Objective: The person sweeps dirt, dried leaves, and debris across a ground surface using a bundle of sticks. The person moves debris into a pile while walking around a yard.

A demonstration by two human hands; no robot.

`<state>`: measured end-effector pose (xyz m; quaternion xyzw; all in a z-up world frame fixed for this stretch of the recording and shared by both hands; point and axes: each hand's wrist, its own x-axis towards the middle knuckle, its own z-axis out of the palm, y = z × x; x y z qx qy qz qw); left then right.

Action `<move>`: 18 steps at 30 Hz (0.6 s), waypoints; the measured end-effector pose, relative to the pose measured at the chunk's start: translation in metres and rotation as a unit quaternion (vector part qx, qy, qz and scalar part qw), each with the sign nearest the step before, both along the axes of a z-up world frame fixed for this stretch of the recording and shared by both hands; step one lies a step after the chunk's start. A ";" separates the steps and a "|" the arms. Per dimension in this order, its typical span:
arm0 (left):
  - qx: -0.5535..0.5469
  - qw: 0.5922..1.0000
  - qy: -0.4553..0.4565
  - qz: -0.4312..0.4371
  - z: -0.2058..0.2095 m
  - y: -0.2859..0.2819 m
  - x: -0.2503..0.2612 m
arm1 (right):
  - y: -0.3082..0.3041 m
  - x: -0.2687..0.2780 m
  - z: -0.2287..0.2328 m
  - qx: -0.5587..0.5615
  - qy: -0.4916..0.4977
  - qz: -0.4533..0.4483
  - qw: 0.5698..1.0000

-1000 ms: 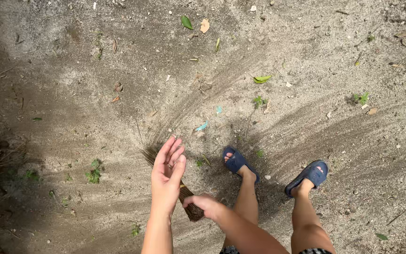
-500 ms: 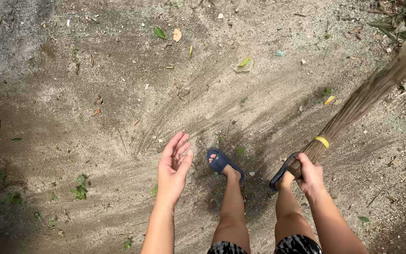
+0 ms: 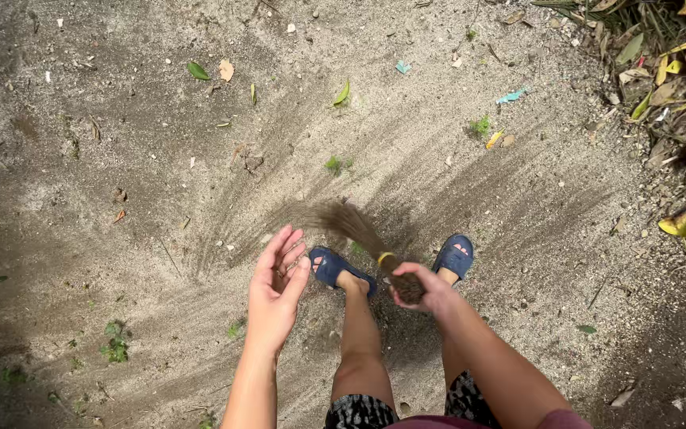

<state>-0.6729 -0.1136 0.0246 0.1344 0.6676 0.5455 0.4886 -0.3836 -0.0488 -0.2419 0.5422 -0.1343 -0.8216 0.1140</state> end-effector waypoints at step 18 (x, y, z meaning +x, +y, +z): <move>0.088 0.996 0.003 -0.025 0.028 0.138 0.092 | 0.213 0.103 0.080 0.359 -0.163 -0.134 0.909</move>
